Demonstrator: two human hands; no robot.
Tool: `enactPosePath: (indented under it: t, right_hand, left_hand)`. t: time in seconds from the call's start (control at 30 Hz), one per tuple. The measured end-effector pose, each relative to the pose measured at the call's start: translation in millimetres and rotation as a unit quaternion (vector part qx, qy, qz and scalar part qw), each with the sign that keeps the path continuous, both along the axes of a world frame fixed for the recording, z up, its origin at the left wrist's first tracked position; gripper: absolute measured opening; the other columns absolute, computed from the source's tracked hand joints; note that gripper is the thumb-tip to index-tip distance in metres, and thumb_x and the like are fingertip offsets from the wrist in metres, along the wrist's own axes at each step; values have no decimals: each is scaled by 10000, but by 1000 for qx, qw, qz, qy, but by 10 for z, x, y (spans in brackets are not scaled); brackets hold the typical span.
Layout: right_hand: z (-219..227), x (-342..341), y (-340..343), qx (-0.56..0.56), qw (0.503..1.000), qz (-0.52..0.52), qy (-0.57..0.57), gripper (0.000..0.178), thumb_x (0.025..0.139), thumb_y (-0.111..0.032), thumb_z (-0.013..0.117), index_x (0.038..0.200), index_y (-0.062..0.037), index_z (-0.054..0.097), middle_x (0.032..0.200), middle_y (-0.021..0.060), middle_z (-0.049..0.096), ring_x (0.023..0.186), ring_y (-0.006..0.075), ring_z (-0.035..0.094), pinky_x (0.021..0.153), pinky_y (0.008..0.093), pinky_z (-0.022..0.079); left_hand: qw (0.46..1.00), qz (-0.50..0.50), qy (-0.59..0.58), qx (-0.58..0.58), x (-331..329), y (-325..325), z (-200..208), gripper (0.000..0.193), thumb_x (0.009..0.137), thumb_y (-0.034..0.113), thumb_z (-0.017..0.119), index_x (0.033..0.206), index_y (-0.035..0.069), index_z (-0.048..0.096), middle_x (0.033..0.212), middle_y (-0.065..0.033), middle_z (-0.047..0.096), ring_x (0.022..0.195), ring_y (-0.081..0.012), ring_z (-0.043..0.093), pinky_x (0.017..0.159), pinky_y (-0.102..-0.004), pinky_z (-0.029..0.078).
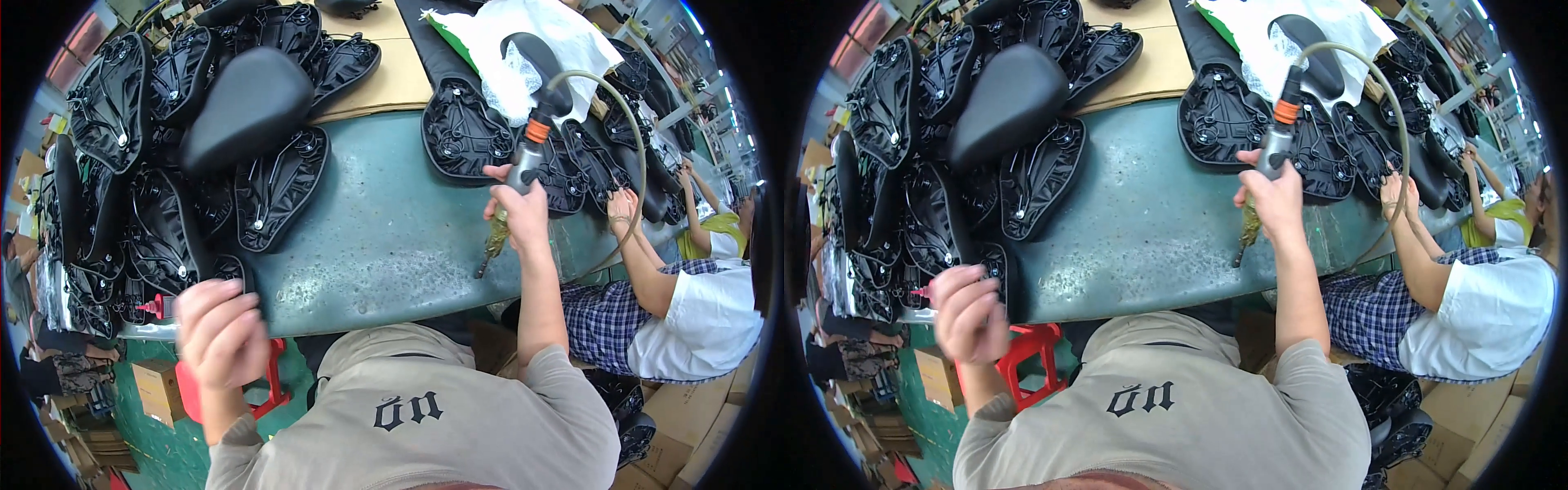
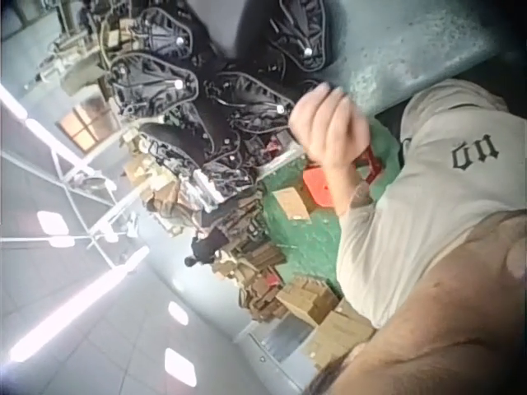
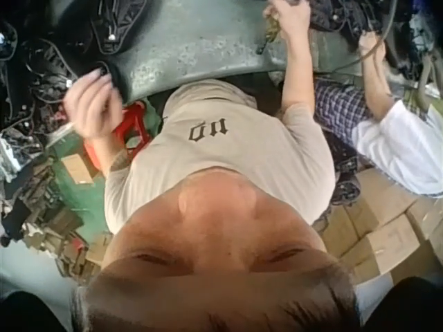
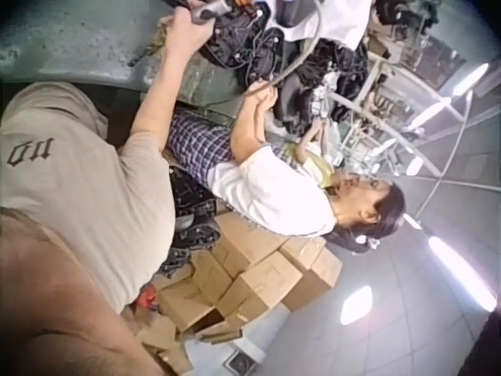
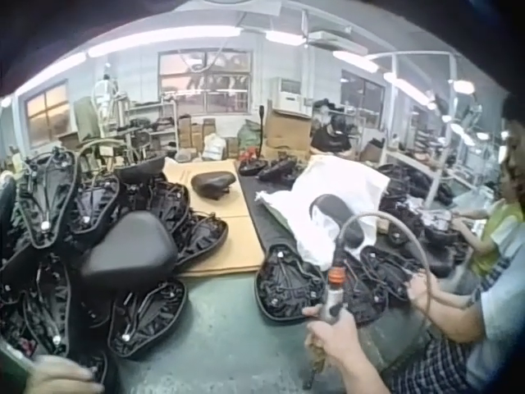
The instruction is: Assembling bicycle seats using a pneumatic screwdriver to secure components.
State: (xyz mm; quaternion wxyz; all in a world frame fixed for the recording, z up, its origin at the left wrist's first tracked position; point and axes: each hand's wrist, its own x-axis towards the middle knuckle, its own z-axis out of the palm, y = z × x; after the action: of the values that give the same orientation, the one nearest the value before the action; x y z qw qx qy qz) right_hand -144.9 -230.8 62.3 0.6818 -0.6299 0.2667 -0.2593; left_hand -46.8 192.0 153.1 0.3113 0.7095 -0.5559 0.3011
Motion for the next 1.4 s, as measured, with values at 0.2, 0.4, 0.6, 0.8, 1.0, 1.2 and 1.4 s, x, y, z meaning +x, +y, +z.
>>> enactPosePath:
  t: [0.2, 0.4, 0.6, 0.8, 1.0, 1.2, 1.4]
  right_hand:
    - [-119, 353, -56, -44, 987, 84, 128, 306, 820, -2, 653, 1116, 48, 596, 1063, 176, 707, 577, 187, 643, 536, 354, 534]
    - [174, 78, 435, -184, 928, 181, 268, 462, 754, -83, 677, 1201, 29, 639, 766, 92, 681, 584, 186, 677, 582, 347, 551]
    - [419, -548, 1229, 97, 856, 462, 209, 436, 758, 8, 686, 1193, 11, 663, 1009, 71, 707, 700, 137, 700, 639, 311, 589]
    - [1082, -633, 1067, 10, 954, 301, 8, 371, 789, -28, 768, 1119, 3, 602, 1031, 169, 709, 696, 132, 673, 626, 289, 561]
    - [791, 118, 938, -47, 928, 197, -313, 319, 895, 149, 594, 1155, -8, 498, 983, 152, 619, 681, 175, 649, 613, 297, 557]
    - [501, 607, 980, -106, 941, 177, -269, 255, 874, 117, 616, 1092, 14, 533, 861, 106, 639, 653, 142, 645, 584, 280, 545]
    - [371, 782, 912, -105, 947, 185, -240, 248, 864, 107, 621, 1082, 13, 552, 820, 82, 632, 635, 138, 637, 573, 280, 539]
  left_hand:
    - [975, -69, 208, 19, -148, -750, -666, 230, 742, -19, 775, 949, 43, 699, 941, -85, 726, 977, -293, 724, 840, -398, 552]
    - [966, -73, 237, 69, -226, -782, -988, 210, 777, -27, 764, 966, 37, 696, 977, -95, 732, 969, -303, 724, 839, -400, 556]
    - [918, -21, 385, 94, -104, -856, -1274, 918, 765, 395, 875, 1490, 12, 461, 1577, -242, 418, 1501, -429, 371, 1218, -506, 331]
    - [923, -157, 307, 171, -157, -906, -1224, 456, 759, 344, 862, 1045, 34, 687, 1116, -125, 691, 1420, -408, 490, 1219, -583, 281]
    - [930, -132, 327, 106, -365, -877, -1329, 184, 729, 151, 758, 778, 52, 610, 929, -155, 700, 1185, -337, 671, 1114, -530, 442]
    - [925, -136, 342, 91, -356, -877, -1374, 200, 679, 147, 749, 781, 45, 610, 948, -168, 711, 1146, -338, 683, 1102, -521, 453]
    - [926, -134, 346, 75, -326, -886, -1393, 199, 671, 144, 750, 767, 44, 607, 934, -170, 708, 1124, -335, 693, 1069, -513, 472]
